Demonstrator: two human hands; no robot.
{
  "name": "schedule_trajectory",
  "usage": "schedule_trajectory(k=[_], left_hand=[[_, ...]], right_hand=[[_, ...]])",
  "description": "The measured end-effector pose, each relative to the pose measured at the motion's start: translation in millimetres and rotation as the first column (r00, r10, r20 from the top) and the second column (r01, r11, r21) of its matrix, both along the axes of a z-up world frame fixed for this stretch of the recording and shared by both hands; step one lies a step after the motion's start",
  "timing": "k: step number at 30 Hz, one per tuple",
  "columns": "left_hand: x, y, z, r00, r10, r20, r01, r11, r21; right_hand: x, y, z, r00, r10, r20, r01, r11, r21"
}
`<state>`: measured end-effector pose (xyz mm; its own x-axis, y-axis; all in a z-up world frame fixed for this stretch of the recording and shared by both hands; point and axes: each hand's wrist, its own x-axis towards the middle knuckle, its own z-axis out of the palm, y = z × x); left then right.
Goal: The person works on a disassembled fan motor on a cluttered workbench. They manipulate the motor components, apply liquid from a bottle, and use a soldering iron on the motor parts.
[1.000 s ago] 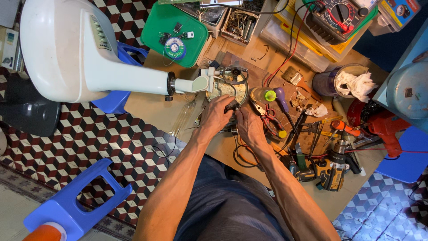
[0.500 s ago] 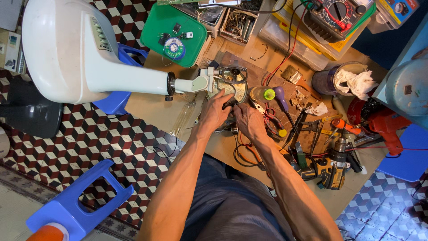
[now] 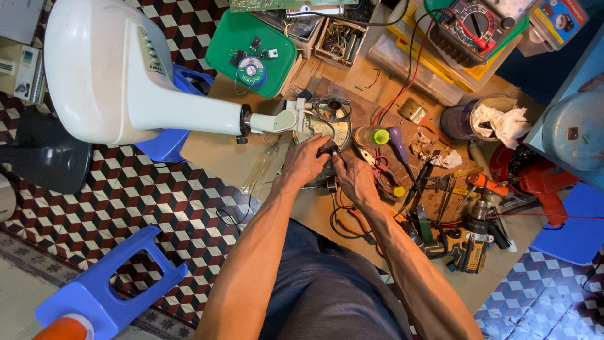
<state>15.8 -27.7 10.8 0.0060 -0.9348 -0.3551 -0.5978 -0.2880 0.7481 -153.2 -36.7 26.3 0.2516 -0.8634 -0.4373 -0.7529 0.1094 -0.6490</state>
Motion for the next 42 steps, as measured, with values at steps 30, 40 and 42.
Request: schedule_trajectory(k=[30,40,42], left_hand=[[9.7,-4.8,-36.4,0.983,-0.143,-0.111,0.130,0.985,-0.114],[25.0,-23.2,-53.2,0.969,-0.117,-0.217,0.132,0.990,0.054],[25.2,-30.9,-50.6,0.962,-0.101,-0.255,0.139,0.981,0.136]], right_hand=[[4.4,3.5,-36.5,0.996,-0.066,-0.068,0.050,0.975,-0.216],[19.4,6.8,-54.6,0.692,-0.651,0.312,0.522,0.750,0.407],[27.3,4.7,-38.2,0.883,-0.470,-0.001,0.469,0.882,-0.042]])
